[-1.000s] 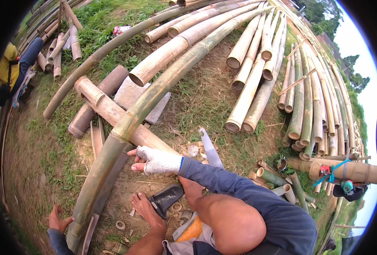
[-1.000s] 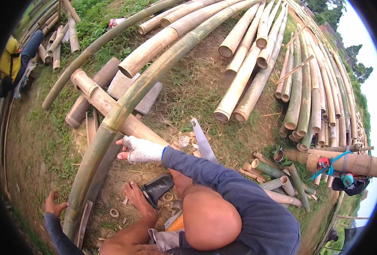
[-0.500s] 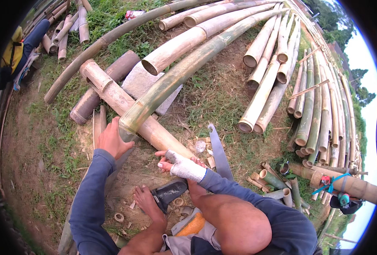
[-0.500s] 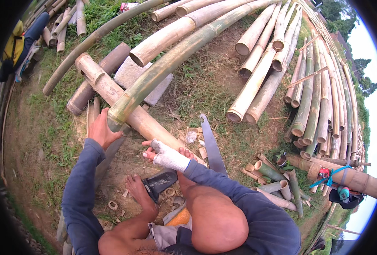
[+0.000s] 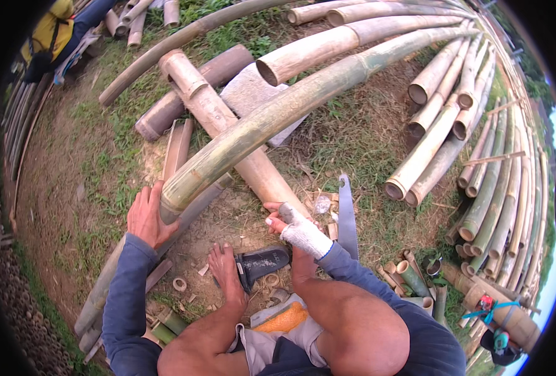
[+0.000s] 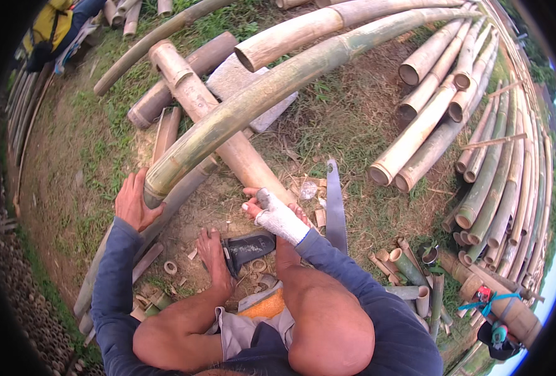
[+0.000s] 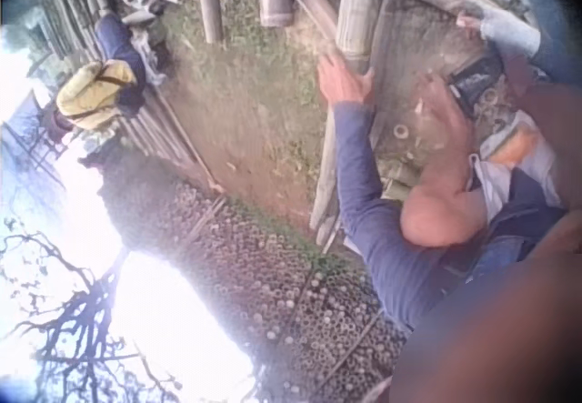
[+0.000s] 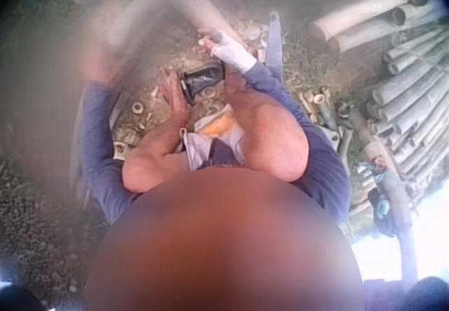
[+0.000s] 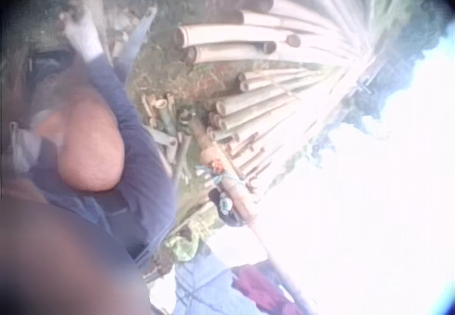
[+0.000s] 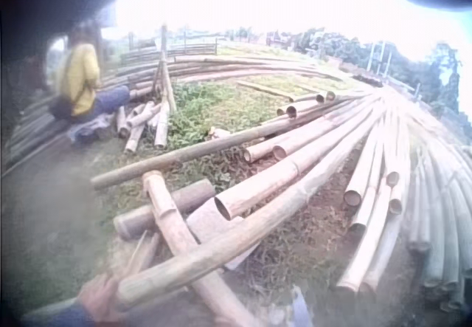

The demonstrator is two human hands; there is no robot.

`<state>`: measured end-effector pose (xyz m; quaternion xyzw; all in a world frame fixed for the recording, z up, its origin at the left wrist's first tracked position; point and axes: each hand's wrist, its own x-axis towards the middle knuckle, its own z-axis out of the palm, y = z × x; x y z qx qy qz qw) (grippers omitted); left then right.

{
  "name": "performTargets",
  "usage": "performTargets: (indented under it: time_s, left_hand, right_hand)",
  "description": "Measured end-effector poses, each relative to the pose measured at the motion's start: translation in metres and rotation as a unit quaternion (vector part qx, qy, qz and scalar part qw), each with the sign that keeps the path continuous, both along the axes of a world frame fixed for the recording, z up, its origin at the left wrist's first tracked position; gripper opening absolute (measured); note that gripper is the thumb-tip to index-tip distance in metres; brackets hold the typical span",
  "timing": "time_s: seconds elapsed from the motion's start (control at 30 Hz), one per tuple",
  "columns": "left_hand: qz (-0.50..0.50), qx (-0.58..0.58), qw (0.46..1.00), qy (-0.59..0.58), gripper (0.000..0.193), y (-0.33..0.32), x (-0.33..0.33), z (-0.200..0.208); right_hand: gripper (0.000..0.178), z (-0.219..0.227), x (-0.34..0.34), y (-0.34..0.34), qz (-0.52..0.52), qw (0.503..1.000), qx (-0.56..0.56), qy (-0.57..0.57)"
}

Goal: The person sits on the ground and uses a hand saw to cut long bamboo poles into shorter sections. They repeatedly position the bamboo on a makeshift support, saw through it, and move the cut pieces aside.

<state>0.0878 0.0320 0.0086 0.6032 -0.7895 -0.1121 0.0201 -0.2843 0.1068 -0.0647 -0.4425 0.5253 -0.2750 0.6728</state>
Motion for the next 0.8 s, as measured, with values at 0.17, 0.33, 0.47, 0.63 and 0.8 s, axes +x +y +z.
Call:
performTargets:
  time_s: [0.17,0.33,0.47,0.63,0.8]
  left_hand:
    - [0.063,-0.03,0.993,-0.092,0.102,0.073,0.132,-0.021]
    - [0.14,-0.011,0.986,-0.085,0.096,0.121,0.183,-0.029]
    - [0.26,-0.092,0.961,0.004,0.076,0.173,0.164,-0.017]
    - [0.471,0.004,0.878,0.085,0.055,0.282,0.147,-0.025]
    - [0.452,0.065,0.889,0.033,0.055,0.311,0.137,-0.099]
  right_hand:
    - [0.05,0.001,-0.008,0.002,0.022,0.999,-0.027,0.005]
    - [0.055,-0.013,-0.015,0.022,0.045,0.998,0.046,0.026]
    - [0.064,-0.049,-0.018,0.028,0.114,0.99,0.08,0.034]
    - [0.075,-0.079,-0.019,0.013,0.139,0.987,0.07,0.037]
    - [0.062,-0.053,-0.003,0.025,0.137,0.989,0.016,0.043]
